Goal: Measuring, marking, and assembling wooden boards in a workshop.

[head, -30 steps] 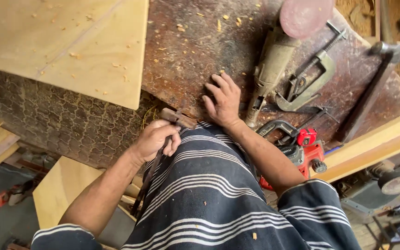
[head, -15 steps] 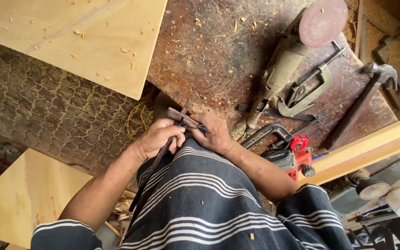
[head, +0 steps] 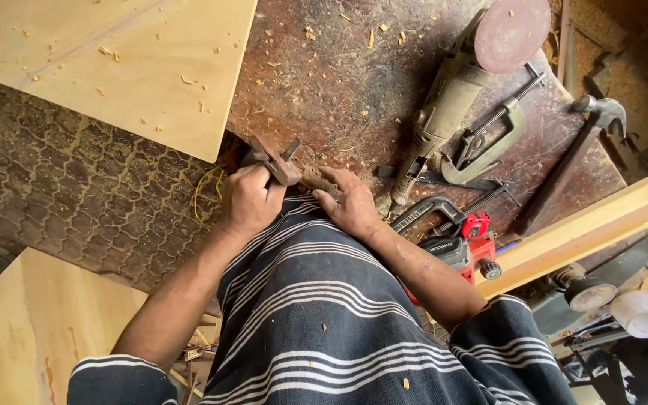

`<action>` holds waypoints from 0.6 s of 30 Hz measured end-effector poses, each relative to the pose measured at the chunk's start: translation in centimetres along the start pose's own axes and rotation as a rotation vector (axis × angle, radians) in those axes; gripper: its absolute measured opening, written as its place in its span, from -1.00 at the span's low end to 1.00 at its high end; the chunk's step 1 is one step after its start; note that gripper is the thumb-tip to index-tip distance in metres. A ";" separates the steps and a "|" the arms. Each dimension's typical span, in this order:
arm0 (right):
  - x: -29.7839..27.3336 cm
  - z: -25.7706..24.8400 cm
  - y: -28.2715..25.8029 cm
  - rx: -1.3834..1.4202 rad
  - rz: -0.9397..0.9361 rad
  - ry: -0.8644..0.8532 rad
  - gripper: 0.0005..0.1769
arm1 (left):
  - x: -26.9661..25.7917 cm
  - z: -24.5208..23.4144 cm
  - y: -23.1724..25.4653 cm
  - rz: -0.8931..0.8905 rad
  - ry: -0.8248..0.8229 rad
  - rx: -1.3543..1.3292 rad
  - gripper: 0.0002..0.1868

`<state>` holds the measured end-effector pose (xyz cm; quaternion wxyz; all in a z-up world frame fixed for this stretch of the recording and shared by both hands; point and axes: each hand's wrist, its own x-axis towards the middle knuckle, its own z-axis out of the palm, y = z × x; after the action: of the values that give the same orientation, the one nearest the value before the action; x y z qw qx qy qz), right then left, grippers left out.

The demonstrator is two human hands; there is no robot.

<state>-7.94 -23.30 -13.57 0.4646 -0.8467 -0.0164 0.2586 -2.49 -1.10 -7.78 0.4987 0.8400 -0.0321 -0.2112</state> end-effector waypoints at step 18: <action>-0.9 -0.4 2.4 0.168 0.314 -0.085 -0.51 | 3.3 1.7 -7.5 -0.583 -0.699 -0.931 -0.83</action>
<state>-9.08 -25.23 -14.96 0.4865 -0.7853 0.1181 0.3643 -1.29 0.37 -15.98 0.6930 0.3921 0.1318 -0.5905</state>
